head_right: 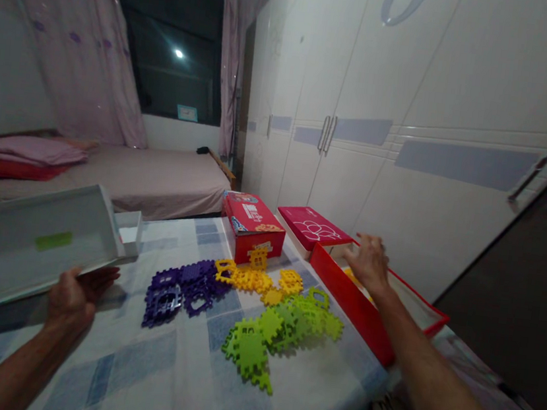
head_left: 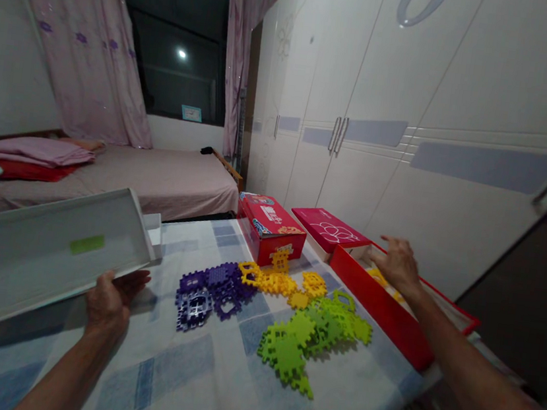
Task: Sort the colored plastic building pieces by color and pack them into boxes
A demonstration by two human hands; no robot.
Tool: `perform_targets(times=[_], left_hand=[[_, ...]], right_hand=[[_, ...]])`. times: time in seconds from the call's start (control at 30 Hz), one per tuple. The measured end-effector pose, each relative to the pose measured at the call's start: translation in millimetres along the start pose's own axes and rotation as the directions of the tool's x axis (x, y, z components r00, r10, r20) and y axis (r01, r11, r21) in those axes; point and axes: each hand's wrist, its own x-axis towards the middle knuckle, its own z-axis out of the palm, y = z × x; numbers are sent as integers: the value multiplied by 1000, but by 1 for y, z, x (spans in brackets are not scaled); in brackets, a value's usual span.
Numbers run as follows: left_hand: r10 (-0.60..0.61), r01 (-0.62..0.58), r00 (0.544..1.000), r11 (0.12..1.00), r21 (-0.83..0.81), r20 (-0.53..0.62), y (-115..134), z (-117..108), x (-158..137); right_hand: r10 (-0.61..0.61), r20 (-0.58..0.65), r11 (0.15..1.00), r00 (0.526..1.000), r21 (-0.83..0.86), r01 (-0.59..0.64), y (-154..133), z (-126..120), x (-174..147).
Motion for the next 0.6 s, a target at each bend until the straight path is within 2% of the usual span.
perform_targets(times=[0.07,0.1,0.13,0.2,0.23,0.37,0.6], left_hand=[[0,0,1000,1000,3,1,1,1,-1],[0,0,1000,1000,3,1,1,1,-1],[-1,1,1000,1000,4,2,2,1,-2],[-2,1,1000,1000,2,4,2,1,-3],[-1,1,1000,1000,1,5,2,1,-4],[7,-7,1000,1000,-1,15,1,0,-4],[14,-14,1000,1000,5,7,-1,1,-2]], right_hand=[[-52,86,999,995,0,52,-31,15,-8],[-89,181,996,979,9,89,-46,24,-12],[-101,321,994,942,2,106,-59,34,-16],[-65,500,994,864,-48,103,-80,52,-23],[-36,539,993,841,-78,93,-87,60,-25],[32,550,990,835,-135,51,-101,82,-18],[79,720,996,690,-88,-22,-87,82,-3]])
